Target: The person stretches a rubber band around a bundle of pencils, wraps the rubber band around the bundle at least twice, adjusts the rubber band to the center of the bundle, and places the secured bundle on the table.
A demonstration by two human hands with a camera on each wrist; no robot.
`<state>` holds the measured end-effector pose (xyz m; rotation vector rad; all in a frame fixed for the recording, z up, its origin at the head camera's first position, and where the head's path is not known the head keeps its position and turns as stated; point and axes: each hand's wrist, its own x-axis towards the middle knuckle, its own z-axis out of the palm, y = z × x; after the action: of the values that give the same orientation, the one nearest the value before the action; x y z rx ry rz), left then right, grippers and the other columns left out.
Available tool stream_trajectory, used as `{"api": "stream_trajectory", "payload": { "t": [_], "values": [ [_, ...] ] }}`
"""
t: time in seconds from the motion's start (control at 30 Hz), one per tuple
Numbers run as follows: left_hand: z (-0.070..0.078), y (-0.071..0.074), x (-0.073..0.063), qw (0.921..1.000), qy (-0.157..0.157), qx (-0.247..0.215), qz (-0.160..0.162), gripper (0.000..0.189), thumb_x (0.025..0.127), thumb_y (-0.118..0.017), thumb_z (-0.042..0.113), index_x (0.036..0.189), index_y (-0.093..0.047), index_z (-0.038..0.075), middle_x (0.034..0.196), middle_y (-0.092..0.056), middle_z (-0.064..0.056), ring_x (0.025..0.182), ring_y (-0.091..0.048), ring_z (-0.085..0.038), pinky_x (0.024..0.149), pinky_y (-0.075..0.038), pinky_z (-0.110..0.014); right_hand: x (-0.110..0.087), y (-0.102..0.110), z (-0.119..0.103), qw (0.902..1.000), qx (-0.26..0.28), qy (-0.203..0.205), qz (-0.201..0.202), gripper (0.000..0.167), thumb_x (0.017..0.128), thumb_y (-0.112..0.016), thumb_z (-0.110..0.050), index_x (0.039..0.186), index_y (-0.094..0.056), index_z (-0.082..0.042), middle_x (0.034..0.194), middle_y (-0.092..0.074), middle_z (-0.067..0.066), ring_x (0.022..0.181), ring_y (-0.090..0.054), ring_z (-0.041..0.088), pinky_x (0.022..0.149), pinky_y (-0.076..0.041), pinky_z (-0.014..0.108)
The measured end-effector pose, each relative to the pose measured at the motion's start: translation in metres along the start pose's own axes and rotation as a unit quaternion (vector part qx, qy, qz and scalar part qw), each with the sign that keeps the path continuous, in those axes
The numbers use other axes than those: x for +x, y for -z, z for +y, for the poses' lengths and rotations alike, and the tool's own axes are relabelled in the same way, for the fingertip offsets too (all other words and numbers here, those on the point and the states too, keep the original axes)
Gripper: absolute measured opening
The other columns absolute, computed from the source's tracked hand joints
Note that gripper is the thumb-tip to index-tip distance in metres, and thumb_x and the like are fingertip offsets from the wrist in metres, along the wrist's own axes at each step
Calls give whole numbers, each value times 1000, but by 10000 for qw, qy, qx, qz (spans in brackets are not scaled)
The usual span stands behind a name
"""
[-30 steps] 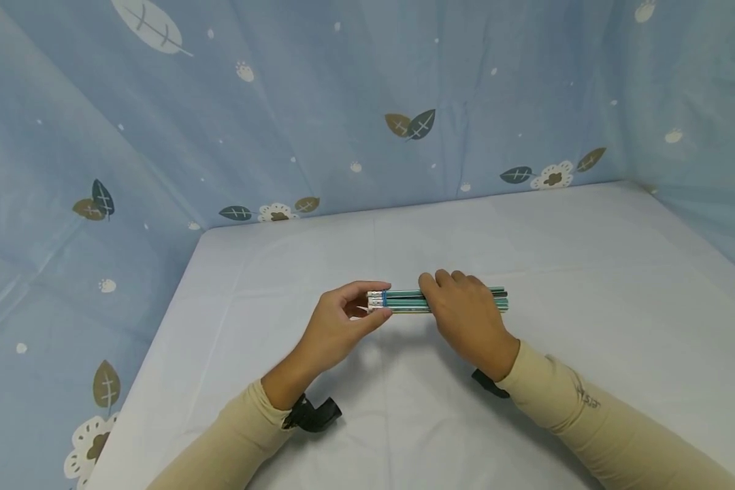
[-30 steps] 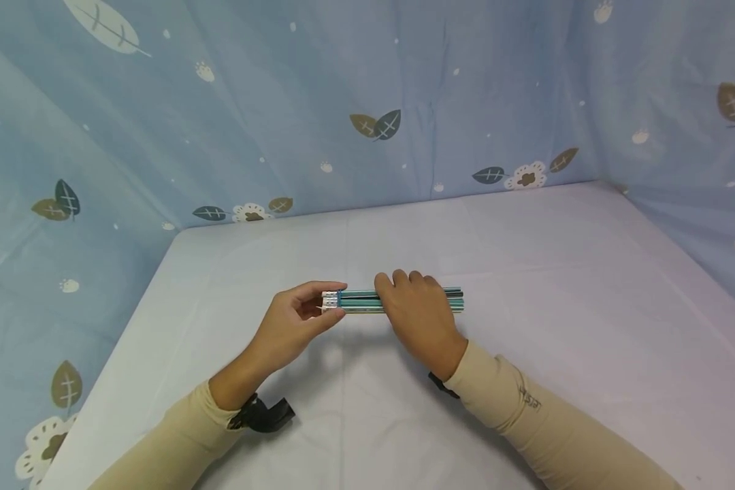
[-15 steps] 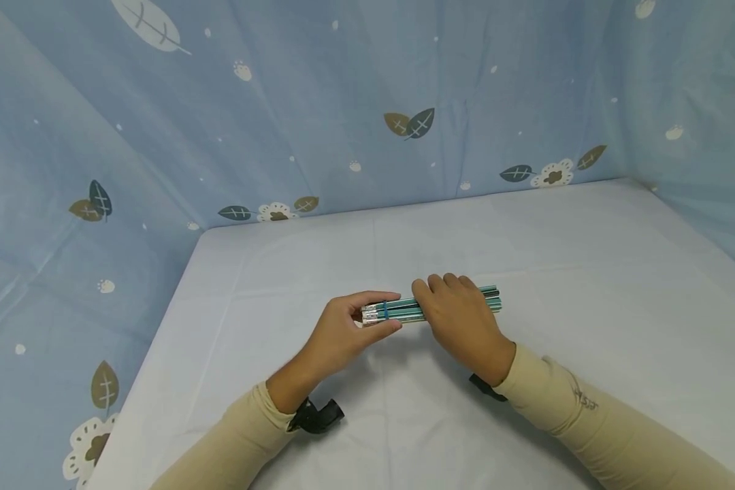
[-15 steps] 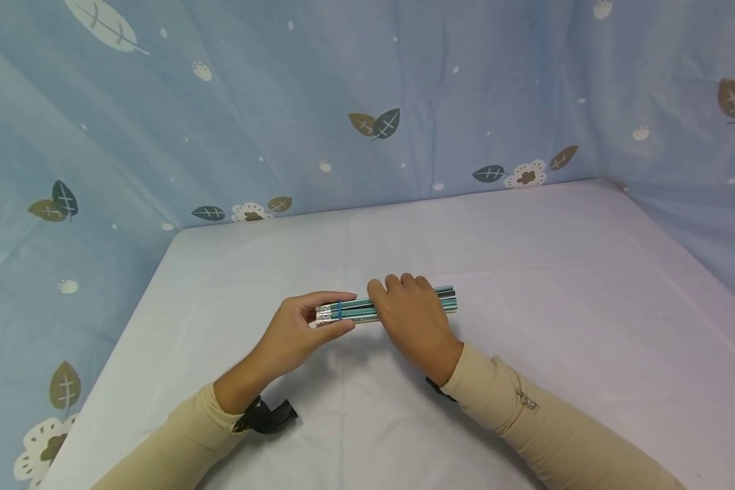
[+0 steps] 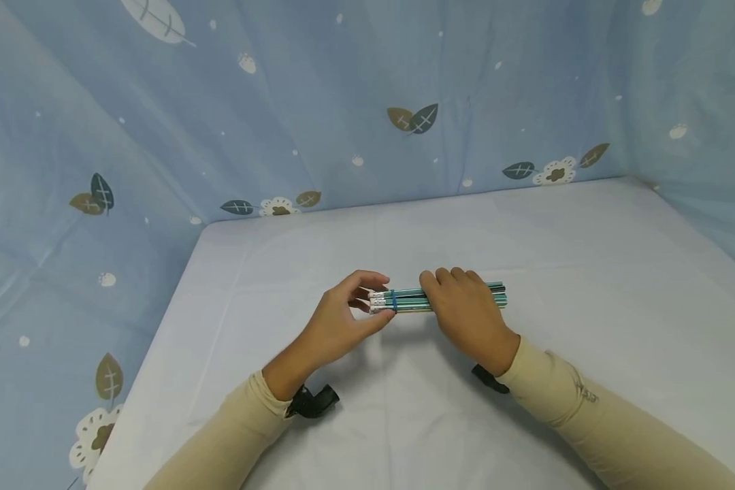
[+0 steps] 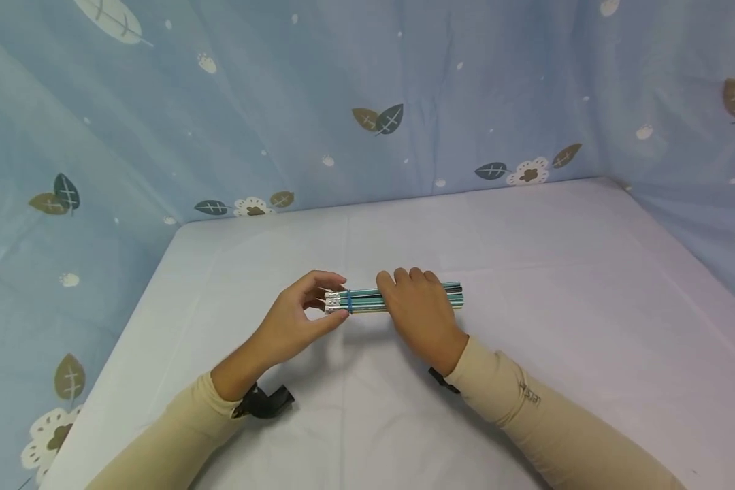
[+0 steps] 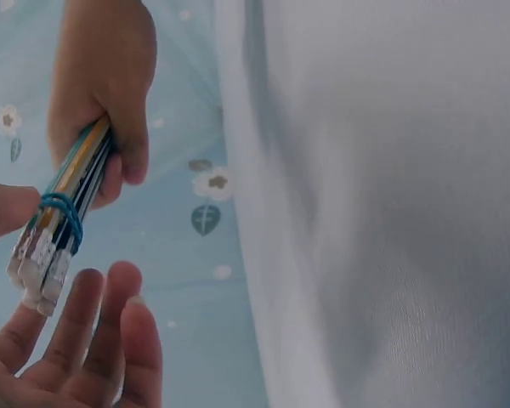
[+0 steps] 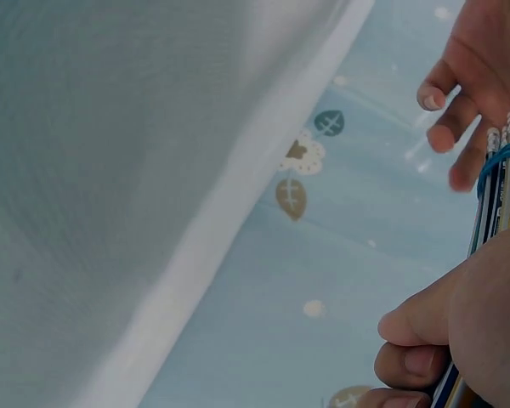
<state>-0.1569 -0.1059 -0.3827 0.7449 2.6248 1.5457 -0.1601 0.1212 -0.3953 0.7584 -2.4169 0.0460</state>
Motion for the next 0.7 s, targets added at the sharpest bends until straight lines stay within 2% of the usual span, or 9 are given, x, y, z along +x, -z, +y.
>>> {"api": "stream_trajectory", "payload": {
  "t": [0.13, 0.37, 0.53, 0.7],
  "values": [
    [-3, 2, 1, 10000, -8, -88, -31, 35, 88, -77, 21, 119, -61, 18, 117, -66, 0, 97, -65, -17, 89, -55, -43, -1, -3, 0, 10000, -29, 0, 34, 26, 82, -71, 9, 84, -48, -5, 63, -44, 5, 55, -39, 19, 52, -35, 29],
    [-6, 1, 0, 10000, 13, -54, -3, 29, 87, -79, 21, 113, -67, 22, 103, -70, 5, 88, -64, -16, 84, -55, -50, 0, -4, -3, 10000, -50, 5, 13, 28, 82, -68, 11, 80, -46, -6, 61, -39, 4, 53, -34, 17, 51, -30, 27],
    [-7, -2, 0, 9999, -131, 36, 88, 32, 87, -79, 21, 117, -70, 19, 105, -72, 4, 87, -65, -14, 78, -56, -44, -1, -3, -3, 10000, -60, -13, -29, 27, 82, -70, 9, 81, -47, -6, 61, -42, 5, 53, -36, 18, 52, -31, 28],
    [-5, -4, -4, 9994, -218, 204, 183, 37, 87, -80, 22, 122, -71, 21, 112, -72, 5, 90, -64, -12, 80, -56, -41, 0, -1, -5, 9999, -37, -37, -103, 26, 82, -71, 8, 83, -49, -6, 63, -46, 5, 54, -39, 18, 52, -35, 29]
  ]
}}
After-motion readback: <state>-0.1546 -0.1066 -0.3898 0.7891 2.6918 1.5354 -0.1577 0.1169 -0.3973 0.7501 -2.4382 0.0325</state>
